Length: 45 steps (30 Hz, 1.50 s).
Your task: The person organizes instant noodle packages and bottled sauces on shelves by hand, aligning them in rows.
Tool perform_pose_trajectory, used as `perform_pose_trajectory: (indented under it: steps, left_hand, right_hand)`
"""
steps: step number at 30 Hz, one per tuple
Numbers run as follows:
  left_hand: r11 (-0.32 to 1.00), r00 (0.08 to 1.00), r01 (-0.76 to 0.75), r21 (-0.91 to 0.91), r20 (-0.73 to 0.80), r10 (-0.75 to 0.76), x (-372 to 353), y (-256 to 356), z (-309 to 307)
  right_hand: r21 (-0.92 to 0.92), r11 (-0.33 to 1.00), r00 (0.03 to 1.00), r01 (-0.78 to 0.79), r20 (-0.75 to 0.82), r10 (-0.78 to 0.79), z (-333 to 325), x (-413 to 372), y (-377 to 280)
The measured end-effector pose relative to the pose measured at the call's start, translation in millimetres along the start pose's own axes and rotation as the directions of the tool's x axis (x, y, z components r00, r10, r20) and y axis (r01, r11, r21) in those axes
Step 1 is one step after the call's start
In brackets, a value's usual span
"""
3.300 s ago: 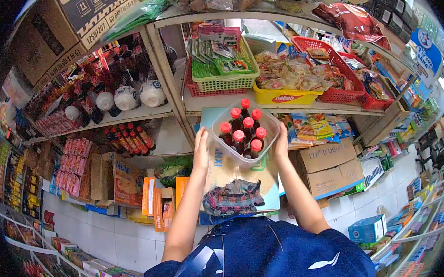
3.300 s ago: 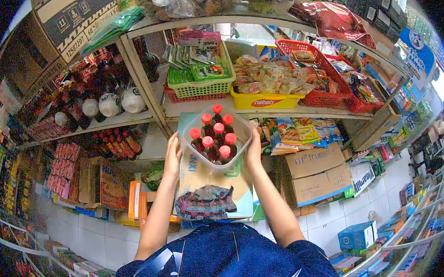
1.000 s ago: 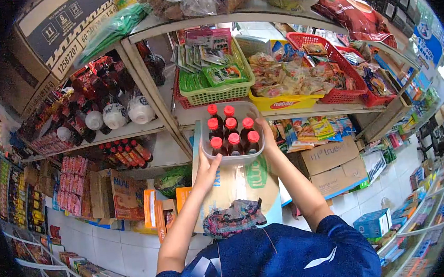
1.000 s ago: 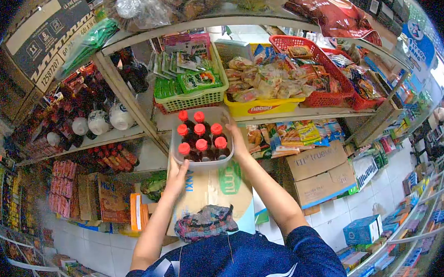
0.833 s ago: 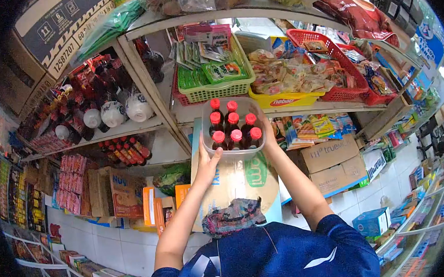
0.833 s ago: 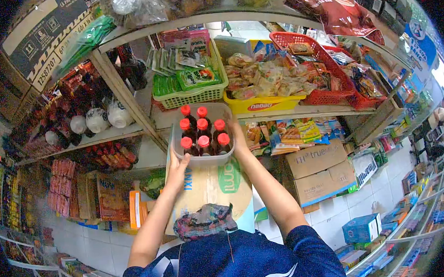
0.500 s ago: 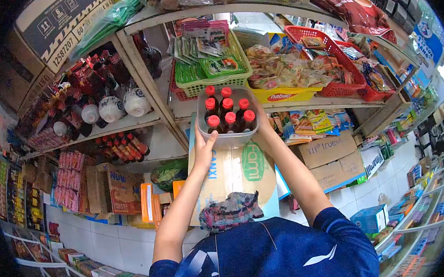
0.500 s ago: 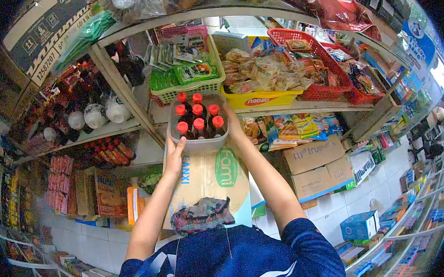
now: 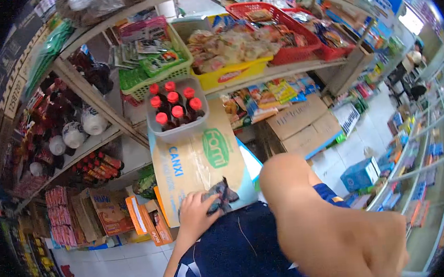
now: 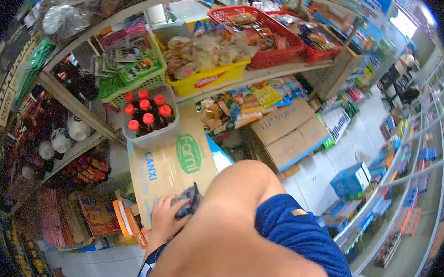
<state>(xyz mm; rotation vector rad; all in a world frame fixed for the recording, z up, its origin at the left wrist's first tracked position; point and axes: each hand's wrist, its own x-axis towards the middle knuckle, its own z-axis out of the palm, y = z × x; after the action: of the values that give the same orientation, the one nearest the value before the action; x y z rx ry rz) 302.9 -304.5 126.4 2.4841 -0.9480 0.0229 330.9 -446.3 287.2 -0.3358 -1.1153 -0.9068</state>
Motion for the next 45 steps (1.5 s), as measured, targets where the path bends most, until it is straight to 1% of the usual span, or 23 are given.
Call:
perform_pose_trajectory:
  steps: [3, 6, 8, 9, 12, 15, 17, 19, 20, 21, 24, 27, 30, 32, 35, 37, 39, 40, 41, 42, 43, 44, 45]
  left_hand:
    - [0.993, 0.994, 0.11, -0.037, -0.009, -0.11, 5, -25, 9]
    - [0.962, 0.937, 0.274, 0.013, -0.228, -0.264, 22, -52, 2]
    - [0.955, 0.9, 0.294, 0.034, -0.347, -0.265, 37, -62, -3]
    - [0.957, 0.903, 0.287, 0.034, -0.344, -0.259, 45, -61, -2]
    - [0.998, 0.992, 0.049, -0.047, -0.118, -0.055, 63, -44, 10]
    - [0.996, 0.993, -0.076, -0.04, -0.089, 0.072, 68, -39, 8]
    - [0.997, 0.996, 0.058, -0.043, -0.064, -0.061, 64, -55, 0]
    - [0.966, 0.948, 0.247, -0.072, -0.188, -0.256, 54, -77, -5]
    - [0.962, 0.931, 0.269, 0.056, -0.271, -0.244, 46, -87, -12]
    - [0.924, 0.897, 0.367, 0.11, -0.303, -0.32, 39, -95, -18]
    - [0.905, 0.84, 0.423, 0.031, -0.387, -0.38, 16, -105, -17]
    - [0.91, 0.873, 0.4, 0.11, -0.348, -0.342, 14, -75, -15]
    - [0.977, 0.936, 0.212, -0.007, -0.286, -0.205, 29, -51, 12]
    - [0.984, 0.974, 0.173, -0.051, -0.14, -0.178, 44, -22, 15]
    - [0.99, 0.978, 0.108, -0.091, -0.17, -0.122, 53, -8, 22]
    - [0.991, 0.94, 0.06, -0.12, -0.326, -0.096, 50, -8, 19]
    - [0.987, 0.921, 0.068, -0.146, -0.372, -0.118, 37, -15, 10]
    - [0.982, 0.899, 0.076, -0.172, -0.415, -0.142, 28, -23, 3]
    - [0.98, 0.891, 0.105, -0.168, -0.422, -0.168, 17, -33, -3]
    - [0.977, 0.88, 0.136, -0.166, -0.433, -0.197, 6, -43, -8]
    - [0.976, 0.866, 0.146, -0.162, -0.456, -0.205, -4, -49, -8]
    - [0.972, 0.876, 0.193, -0.133, -0.424, -0.232, -13, -55, -5]
    - [0.966, 0.885, 0.239, -0.102, -0.386, -0.26, -22, -61, -1]
  right_hand:
    - [0.051, 0.996, 0.997, -0.073, 0.008, 0.073, 12, 10, -12]
    - [0.121, 0.98, 0.987, -0.158, 0.035, 0.155, 36, 11, -28]
    - [0.16, 0.964, 0.977, -0.212, 0.053, 0.206, 34, 29, -34]
    - [0.174, 0.956, 0.972, -0.235, 0.061, 0.227, 40, 31, -43]
    - [0.204, 0.931, 0.953, -0.303, 0.063, 0.296, 60, 32, -62]
    - [0.233, 0.901, 0.93, -0.366, 0.088, 0.356, 75, 40, -76]
    - [0.252, 0.876, 0.911, -0.412, 0.114, 0.397, 83, 48, -77]
    - [0.249, 0.879, 0.913, -0.408, 0.125, 0.388, 82, 48, -76]
    - [0.255, 0.879, 0.915, -0.404, 0.132, 0.382, 81, 48, -76]
    - [0.262, 0.879, 0.917, -0.399, 0.139, 0.375, 81, 48, -76]
    - [0.3, 0.871, 0.92, -0.388, 0.174, 0.35, 79, 47, -76]
    - [0.343, 0.856, 0.92, -0.387, 0.213, 0.33, 77, 45, -76]
    - [0.376, 0.84, 0.915, -0.392, 0.255, 0.313, 73, 42, -76]
    - [0.399, 0.828, 0.913, -0.394, 0.273, 0.303, 70, 40, -76]
    - [0.437, 0.805, 0.905, -0.4, 0.327, 0.273, 65, 37, -76]
    - [0.46, 0.789, 0.898, -0.406, 0.359, 0.253, 61, 34, -75]
    - [0.48, 0.775, 0.893, -0.411, 0.385, 0.235, 50, 31, -70]
    - [0.058, 0.88, 0.8, -0.47, 0.448, 0.398, 35, 26, -63]
    - [-0.372, 0.821, 0.705, -0.433, 0.428, 0.565, 17, 17, -54]
    - [-0.729, 0.614, 0.626, -0.304, 0.333, 0.705, 0, 3, -45]
    - [-0.911, 0.285, 0.504, -0.299, 0.103, 0.858, -24, -26, -38]
    - [-0.995, -0.008, 0.464, -0.103, -0.055, 0.884, -41, -61, -37]
    - [-0.994, -0.105, 0.385, -0.022, -0.106, 0.917, -65, -107, -40]
